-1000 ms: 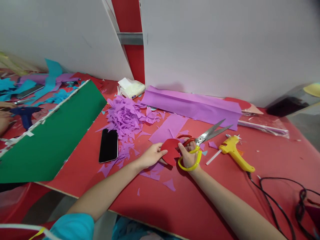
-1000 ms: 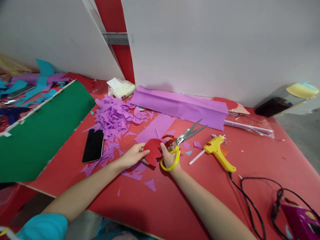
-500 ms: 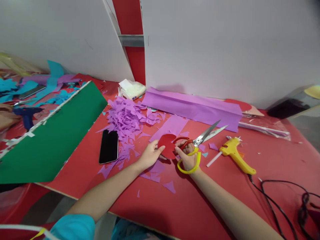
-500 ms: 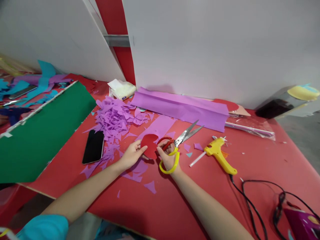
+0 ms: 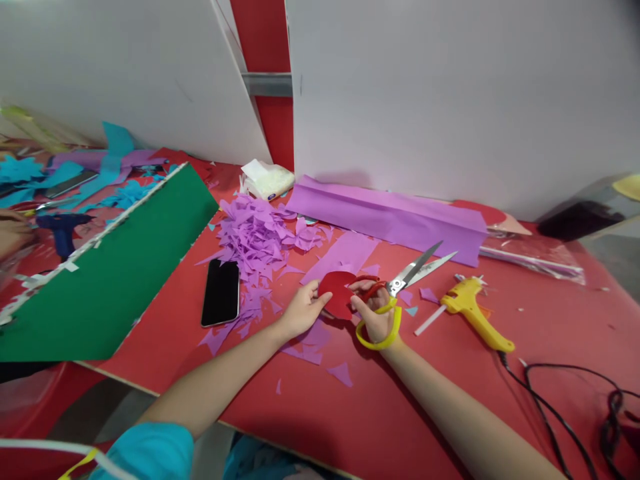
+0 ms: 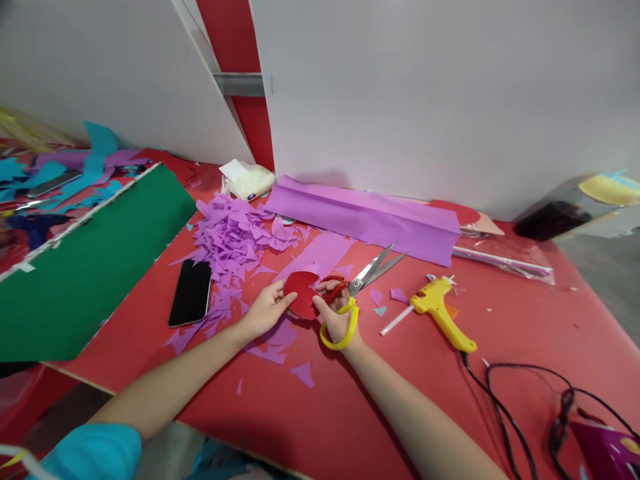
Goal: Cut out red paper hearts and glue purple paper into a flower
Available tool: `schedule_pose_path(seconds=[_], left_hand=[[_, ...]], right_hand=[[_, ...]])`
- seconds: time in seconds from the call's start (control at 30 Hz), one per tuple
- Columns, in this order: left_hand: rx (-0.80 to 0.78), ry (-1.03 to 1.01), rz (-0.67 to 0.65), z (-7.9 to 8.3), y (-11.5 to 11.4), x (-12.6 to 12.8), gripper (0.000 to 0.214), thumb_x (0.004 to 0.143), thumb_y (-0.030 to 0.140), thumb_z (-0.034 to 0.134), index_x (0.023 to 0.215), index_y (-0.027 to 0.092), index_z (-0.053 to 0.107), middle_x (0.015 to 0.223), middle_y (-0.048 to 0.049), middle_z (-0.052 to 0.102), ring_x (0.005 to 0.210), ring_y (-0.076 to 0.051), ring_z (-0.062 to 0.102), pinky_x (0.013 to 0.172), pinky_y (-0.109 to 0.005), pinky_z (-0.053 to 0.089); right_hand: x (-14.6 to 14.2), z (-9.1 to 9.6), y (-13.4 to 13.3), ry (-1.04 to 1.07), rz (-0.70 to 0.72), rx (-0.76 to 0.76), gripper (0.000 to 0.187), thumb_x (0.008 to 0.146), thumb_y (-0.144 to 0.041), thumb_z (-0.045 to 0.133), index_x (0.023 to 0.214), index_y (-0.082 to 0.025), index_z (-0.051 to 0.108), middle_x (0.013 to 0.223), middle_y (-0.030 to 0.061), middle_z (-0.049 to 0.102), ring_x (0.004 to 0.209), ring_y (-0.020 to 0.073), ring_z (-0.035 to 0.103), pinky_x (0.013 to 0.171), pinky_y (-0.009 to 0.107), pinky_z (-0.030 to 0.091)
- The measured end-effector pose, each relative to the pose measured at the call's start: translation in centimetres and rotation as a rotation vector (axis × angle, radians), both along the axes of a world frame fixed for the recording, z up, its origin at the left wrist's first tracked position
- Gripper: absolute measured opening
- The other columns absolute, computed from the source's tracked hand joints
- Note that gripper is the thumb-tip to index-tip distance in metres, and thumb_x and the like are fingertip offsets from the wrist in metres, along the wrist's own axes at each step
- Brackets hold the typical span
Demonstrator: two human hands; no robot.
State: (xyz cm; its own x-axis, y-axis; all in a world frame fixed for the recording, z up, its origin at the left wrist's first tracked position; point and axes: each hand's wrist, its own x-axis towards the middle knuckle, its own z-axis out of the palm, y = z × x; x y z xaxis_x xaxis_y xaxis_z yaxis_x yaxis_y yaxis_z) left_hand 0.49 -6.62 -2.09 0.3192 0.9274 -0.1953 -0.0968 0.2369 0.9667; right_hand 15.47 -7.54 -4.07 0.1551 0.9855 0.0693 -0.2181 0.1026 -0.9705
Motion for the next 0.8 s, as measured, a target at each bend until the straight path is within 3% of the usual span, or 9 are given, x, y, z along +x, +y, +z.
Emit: schedule_pose_path(seconds=[0.17, 0.43, 0.57, 0.8], left_hand=[[0.014, 0.013, -0.073, -0.5, -0.1, 0.1, 0.037, 0.073, 0.044, 0.061, 0.09, 0.012, 0.051, 0.08, -0.0082, 0.067, 0.067, -0.02, 0.065, 0.065, -0.033, 0.051], [0.12, 0.146, -0.113, -1.5, -0.3, -0.2, 0.027, 0.08, 0.037, 0.055, 0.093, 0.013, 0.056, 0.084, -0.0085, 0.067, 0.072, -0.019, 0.064, 0.066, -0.03, 0.05], [0.118, 0.163, -0.144, -1.0, -0.4, 0.0, 0.024, 0.083, 0.031, 0.051, 0.097, 0.013, 0.056, 0.079, -0.0076, 0.067, 0.065, -0.018, 0.064, 0.06, -0.028, 0.049], [0.213, 0.305, -0.112, 0.2, -0.6, 0.1, 0.016, 0.081, 0.026, 0.051, 0.085, 0.013, 0.058, 0.077, -0.0045, 0.064, 0.067, -0.014, 0.058, 0.061, -0.024, 0.043]], right_hand=[[0.7, -0.3, 0.5, -0.037, 0.009, -0.046, 0.029, 0.061, -0.033, 0.068, 0.081, -0.02, 0.051, 0.074, -0.0004, 0.056, 0.064, 0.0143, 0.054, 0.054, 0.028, 0.047], [0.8, -0.5, 0.9, -0.033, -0.065, -0.027, 0.035, 0.058, -0.033, 0.07, 0.083, -0.021, 0.048, 0.068, -0.0039, 0.049, 0.058, 0.0122, 0.051, 0.052, 0.027, 0.043], [0.9, 0.0, 1.0, -0.094, -0.111, -0.02, 0.035, 0.058, -0.031, 0.069, 0.082, -0.021, 0.047, 0.067, -0.0042, 0.048, 0.052, 0.0105, 0.047, 0.047, 0.025, 0.041], [1.0, 0.0, 1.1, -0.192, -0.163, 0.009, 0.034, 0.059, -0.031, 0.067, 0.082, -0.021, 0.044, 0.063, -0.0067, 0.042, 0.047, 0.0078, 0.041, 0.042, 0.022, 0.037]])
